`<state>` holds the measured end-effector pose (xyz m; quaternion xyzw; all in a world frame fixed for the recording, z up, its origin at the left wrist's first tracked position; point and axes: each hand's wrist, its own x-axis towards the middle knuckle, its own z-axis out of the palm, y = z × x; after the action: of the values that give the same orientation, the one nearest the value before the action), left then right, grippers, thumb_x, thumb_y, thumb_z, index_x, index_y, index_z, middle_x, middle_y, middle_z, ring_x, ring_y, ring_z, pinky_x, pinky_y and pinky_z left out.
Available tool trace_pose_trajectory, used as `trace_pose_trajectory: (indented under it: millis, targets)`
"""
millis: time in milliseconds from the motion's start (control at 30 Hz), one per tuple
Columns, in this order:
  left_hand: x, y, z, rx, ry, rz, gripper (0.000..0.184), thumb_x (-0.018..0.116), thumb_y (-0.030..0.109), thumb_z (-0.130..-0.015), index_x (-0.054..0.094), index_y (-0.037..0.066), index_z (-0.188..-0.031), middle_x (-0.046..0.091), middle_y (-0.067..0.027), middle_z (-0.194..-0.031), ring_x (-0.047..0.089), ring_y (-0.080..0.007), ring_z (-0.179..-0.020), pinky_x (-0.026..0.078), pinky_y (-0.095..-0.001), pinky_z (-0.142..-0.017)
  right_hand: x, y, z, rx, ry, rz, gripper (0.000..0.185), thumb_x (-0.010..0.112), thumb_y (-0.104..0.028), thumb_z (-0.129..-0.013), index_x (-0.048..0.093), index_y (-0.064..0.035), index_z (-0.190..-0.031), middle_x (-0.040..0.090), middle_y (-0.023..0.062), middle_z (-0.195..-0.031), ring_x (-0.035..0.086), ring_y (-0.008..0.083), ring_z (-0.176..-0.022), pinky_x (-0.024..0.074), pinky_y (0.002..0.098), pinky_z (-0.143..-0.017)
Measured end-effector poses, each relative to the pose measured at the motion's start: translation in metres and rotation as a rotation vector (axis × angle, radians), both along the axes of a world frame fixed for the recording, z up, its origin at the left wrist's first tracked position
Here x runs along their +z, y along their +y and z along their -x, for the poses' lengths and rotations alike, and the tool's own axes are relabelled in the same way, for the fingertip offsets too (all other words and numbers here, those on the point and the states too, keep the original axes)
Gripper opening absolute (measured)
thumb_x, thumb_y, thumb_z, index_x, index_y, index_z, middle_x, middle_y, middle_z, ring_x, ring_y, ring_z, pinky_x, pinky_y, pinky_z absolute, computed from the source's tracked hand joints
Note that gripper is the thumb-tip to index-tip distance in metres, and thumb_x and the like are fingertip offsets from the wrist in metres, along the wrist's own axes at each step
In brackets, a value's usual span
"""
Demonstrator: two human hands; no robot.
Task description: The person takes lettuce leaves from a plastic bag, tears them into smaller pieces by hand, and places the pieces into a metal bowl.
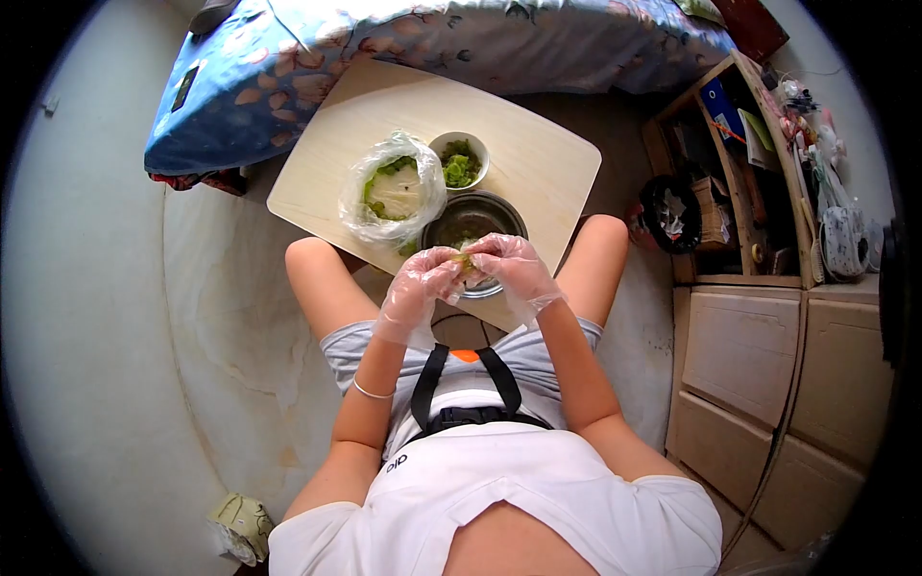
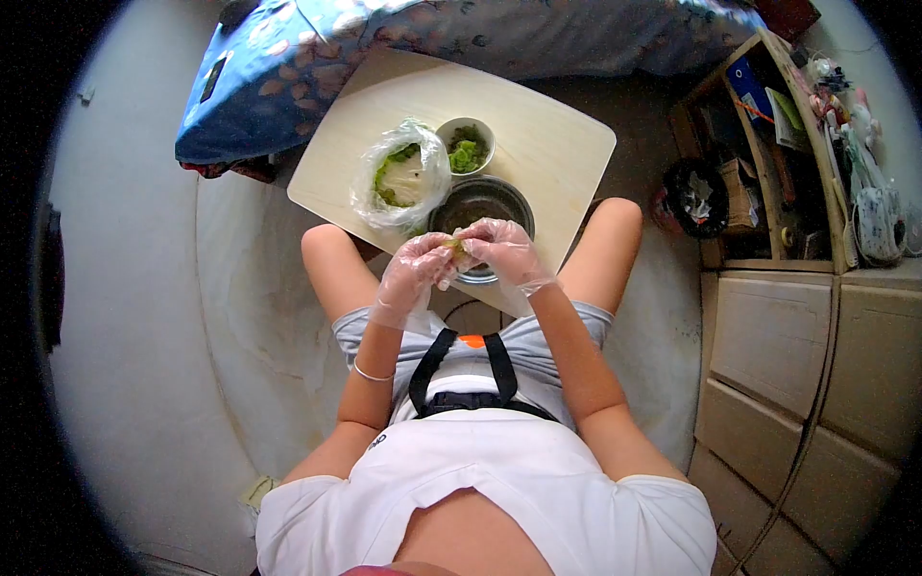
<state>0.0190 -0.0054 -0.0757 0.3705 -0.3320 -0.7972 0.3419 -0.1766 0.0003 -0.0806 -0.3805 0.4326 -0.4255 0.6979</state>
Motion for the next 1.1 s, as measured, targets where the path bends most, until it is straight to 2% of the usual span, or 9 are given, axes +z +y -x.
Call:
trace_pose_trajectory:
  millis: [233,367,467,533,567,633,733,933,1100]
  targets:
    - [-0.001,-0.003,0.0,-0.044,0.068,-0.05,0.016,0.062,0.014,-0.091,0.062,0.002,-0.101,0.064,-0.0029,-0.081,0.053,-0.0075,-0.062,0.045,-0.0198,-0.055,-0.014,-0.002,0.001,0.062,-0.274,-0.164,0.017,0.062,-0.006,-0.089,0.066,0.001,-0.103,0.067,0.0076,-0.091,0.064,0.013,-0.081,0.0529,0.0264,-0.074]
    - [-0.015,-0.004,0.004,0.051,0.062,-0.012,0.016,0.063,0.015,-0.091,0.062,0.002,-0.099,0.063,-0.0017,-0.079,0.054,-0.0066,-0.063,0.045,-0.019,-0.056,-0.01,0.0,-0.007,-0.014,-0.28,-0.191,0.019,0.062,-0.007,-0.089,0.066,0.0008,-0.106,0.066,0.0072,-0.093,0.064,0.0133,-0.082,0.0524,0.0262,-0.076]
    - [-0.009,-0.002,0.007,0.124,-0.077,0.056,0.015,0.062,0.015,-0.091,0.062,0.002,-0.099,0.062,-0.0009,-0.078,0.054,-0.0065,-0.063,0.045,-0.0198,-0.055,-0.002,0.004,-0.015,-0.109,-0.069,-0.104,0.022,0.063,-0.008,-0.089,0.065,0.001,-0.108,0.066,0.0059,-0.095,0.063,0.0126,-0.087,0.0521,0.0261,-0.078]
    - [-0.002,-0.001,0.01,0.141,-0.163,0.073,0.014,0.062,0.015,-0.092,0.061,0.003,-0.099,0.061,-0.0004,-0.077,0.055,-0.0067,-0.064,0.044,-0.0206,-0.055,0.001,0.008,-0.021,-0.2,0.273,0.287,0.023,0.063,-0.007,-0.087,0.065,0.0004,-0.109,0.066,0.0084,-0.095,0.064,0.016,-0.086,0.052,0.0275,-0.077]
    - [-0.001,-0.001,0.012,0.163,-0.199,0.109,0.012,0.062,0.014,-0.092,0.062,0.003,-0.097,0.061,-0.0003,-0.076,0.054,-0.0062,-0.061,0.044,-0.0204,-0.054,0.004,0.008,-0.021,-0.201,0.274,0.287,0.023,0.063,-0.007,-0.087,0.065,0.0004,-0.109,0.066,0.0084,-0.095,0.064,0.016,-0.086,0.052,0.0275,-0.077]
    - [0.001,0.0,0.013,0.183,-0.234,0.146,0.01,0.061,0.013,-0.092,0.062,0.003,-0.095,0.062,-0.0002,-0.075,0.054,-0.0058,-0.058,0.044,-0.0201,-0.054,0.015,0.008,-0.021,-0.161,0.574,0.543,0.024,0.063,-0.005,-0.084,0.064,-0.0014,-0.107,0.063,0.0133,-0.092,0.064,0.0244,-0.083,0.0523,0.0328,-0.073]
    - [0.003,0.0,0.012,0.177,-0.22,0.117,0.01,0.062,0.012,-0.091,0.062,0.003,-0.095,0.061,0.0002,-0.075,0.054,-0.0053,-0.06,0.044,-0.0201,-0.053,0.023,0.008,-0.023,-0.158,0.828,0.77,0.02,0.063,-0.004,-0.081,0.063,-0.0035,-0.101,0.06,0.0167,-0.087,0.062,0.0324,-0.078,0.0511,0.0388,-0.07]
    - [0.003,0.001,0.012,0.138,-0.236,0.124,0.014,0.062,0.017,-0.092,0.061,0.004,-0.097,0.061,-0.0005,-0.079,0.054,-0.0067,-0.066,0.044,-0.0207,-0.056,0.029,0.009,-0.025,-0.094,0.986,0.749,0.019,0.065,-0.001,-0.079,0.063,-0.0044,-0.097,0.063,0.0162,-0.089,0.064,0.0337,-0.081,0.0522,0.04,-0.072]
    - [0.005,0.003,0.011,0.132,-0.174,0.114,0.015,0.063,0.019,-0.092,0.061,0.004,-0.095,0.06,-0.0001,-0.076,0.052,-0.0069,-0.063,0.043,-0.0212,-0.056,0.026,0.01,-0.03,-0.171,0.899,0.78,0.015,0.063,-0.001,-0.08,0.063,-0.0017,-0.095,0.063,0.0175,-0.085,0.064,0.0339,-0.079,0.052,0.0393,-0.07]
